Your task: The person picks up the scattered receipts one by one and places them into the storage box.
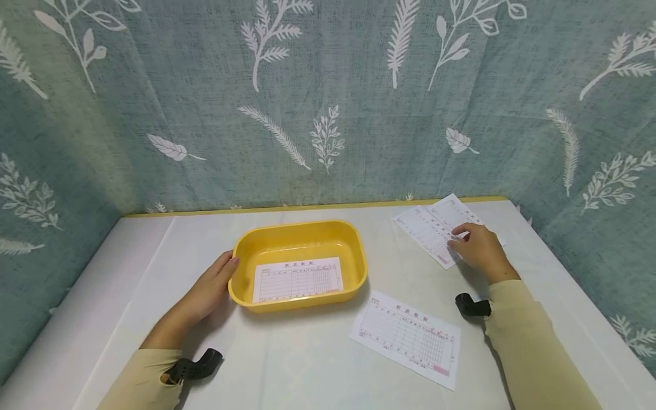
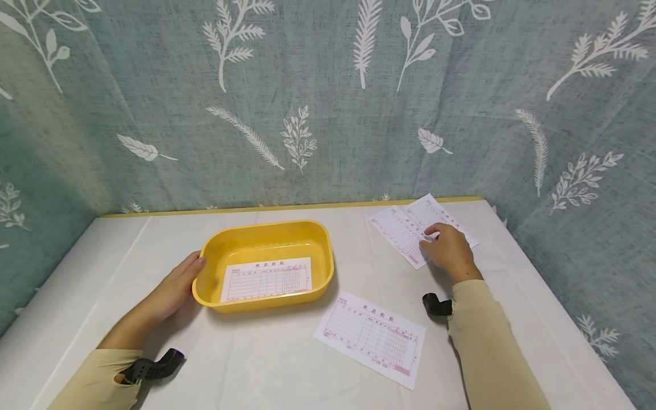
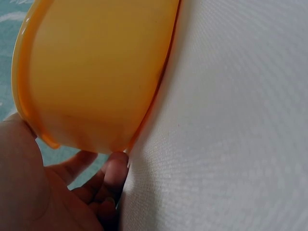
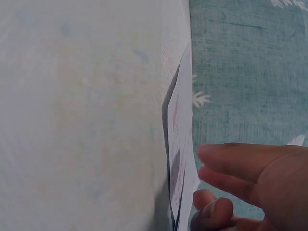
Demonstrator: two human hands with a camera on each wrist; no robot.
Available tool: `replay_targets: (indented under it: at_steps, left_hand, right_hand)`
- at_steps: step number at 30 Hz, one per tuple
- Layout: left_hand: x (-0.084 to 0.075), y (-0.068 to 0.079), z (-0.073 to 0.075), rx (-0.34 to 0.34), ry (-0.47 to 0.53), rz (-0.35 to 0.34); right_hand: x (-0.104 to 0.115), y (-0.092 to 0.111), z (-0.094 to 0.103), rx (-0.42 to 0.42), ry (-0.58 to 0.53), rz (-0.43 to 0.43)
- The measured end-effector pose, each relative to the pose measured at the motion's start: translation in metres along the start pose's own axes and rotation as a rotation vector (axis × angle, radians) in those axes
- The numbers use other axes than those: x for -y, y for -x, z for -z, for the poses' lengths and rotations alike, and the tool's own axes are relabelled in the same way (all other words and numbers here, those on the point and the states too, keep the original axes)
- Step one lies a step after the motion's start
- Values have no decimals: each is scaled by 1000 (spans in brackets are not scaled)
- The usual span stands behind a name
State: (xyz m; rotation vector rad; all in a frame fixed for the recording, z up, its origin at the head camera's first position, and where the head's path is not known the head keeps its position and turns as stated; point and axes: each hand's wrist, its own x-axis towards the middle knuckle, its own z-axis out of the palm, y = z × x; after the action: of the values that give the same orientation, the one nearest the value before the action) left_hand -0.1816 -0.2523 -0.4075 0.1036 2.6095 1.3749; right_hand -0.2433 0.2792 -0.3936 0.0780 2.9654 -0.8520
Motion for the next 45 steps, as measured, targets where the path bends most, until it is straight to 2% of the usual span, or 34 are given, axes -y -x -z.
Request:
replay_targets:
  at_steps: [8,12,19,24,28,35,42,45]
  left_hand:
    - [2,0,0,-1,10,-4]
    - [2,0,0,-3,17,-14]
    - [1,-2,0,12,14,-8]
    - [-1,-4,-2,9,31,-29]
    - [-2,-5,-4,13,34,-41]
    - [4,1,-7,21,40,-20]
    - [2,3,0,9,41,-23]
    - [1,3,0,13,45,-29]
  right_hand:
    - [-10,-3,4,87,5,-76]
    - [-14,-4,3,119,6,-88]
    - [-16,-6,5,165,4,-57]
    - [-17,-6,7,196,18,-42]
    - [-22,-3,4,194,18,-34]
    - [-26,3,-4,181,32,-5]
    - [-20,-5,-2,168,41,48]
    - [-18,-4,-2,164,29,38]
